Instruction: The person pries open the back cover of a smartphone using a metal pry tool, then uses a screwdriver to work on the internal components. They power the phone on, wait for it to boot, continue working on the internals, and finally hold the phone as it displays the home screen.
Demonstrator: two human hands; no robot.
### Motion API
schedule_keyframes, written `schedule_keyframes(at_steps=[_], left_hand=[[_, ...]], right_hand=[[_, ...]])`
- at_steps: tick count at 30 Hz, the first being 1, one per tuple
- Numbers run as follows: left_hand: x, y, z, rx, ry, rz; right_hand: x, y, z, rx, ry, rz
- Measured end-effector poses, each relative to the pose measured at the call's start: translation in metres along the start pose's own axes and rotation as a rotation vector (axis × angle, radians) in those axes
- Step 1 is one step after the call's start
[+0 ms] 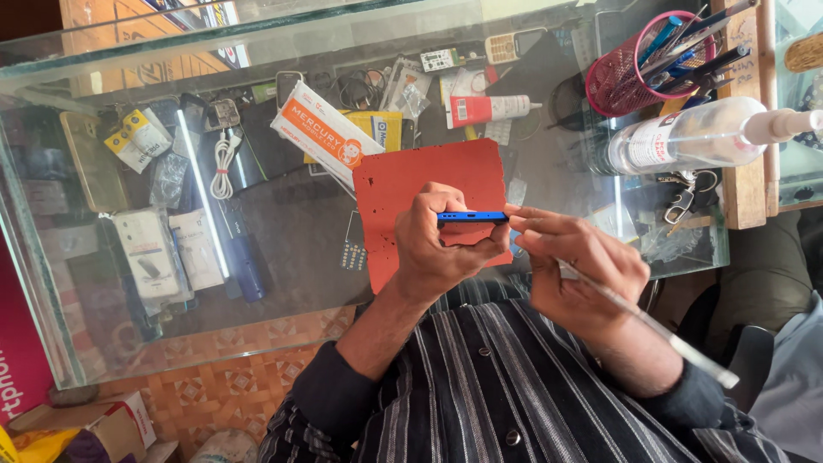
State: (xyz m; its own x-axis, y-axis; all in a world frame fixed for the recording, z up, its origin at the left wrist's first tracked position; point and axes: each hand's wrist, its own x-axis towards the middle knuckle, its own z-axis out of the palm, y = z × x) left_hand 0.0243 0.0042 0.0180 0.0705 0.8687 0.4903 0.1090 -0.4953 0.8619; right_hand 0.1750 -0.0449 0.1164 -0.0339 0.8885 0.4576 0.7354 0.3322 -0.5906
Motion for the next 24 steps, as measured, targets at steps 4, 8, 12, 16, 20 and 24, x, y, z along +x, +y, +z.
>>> schedule_keyframes(at_steps=[4,8,12,16,20,24], left_hand=[[0.001,-0.001,0.0,0.008,0.005,0.014],[0.0,0.0,-0.002,0.003,0.008,-0.001],[0.002,0.001,-0.003,-0.007,0.028,-0.045],[0.003,0.003,-0.006,-0.01,0.061,-0.087],[0.003,0.001,-0.01,-0.017,0.087,-0.08],[-0.001,0.0,-0.013,-0.081,0.078,-0.119]], right_hand=[[-0.004,0.012,0.016,0.006,0.116,-0.311],[-0.011,0.025,0.021,-0.057,0.072,-0.493],[-0.022,0.026,0.029,0.149,0.111,-0.233],[-0.025,0.033,0.027,0.759,0.114,0.293],[-0.024,0.037,0.029,0.892,0.086,0.285],[-0.023,0.034,0.029,0.874,0.02,0.246]])
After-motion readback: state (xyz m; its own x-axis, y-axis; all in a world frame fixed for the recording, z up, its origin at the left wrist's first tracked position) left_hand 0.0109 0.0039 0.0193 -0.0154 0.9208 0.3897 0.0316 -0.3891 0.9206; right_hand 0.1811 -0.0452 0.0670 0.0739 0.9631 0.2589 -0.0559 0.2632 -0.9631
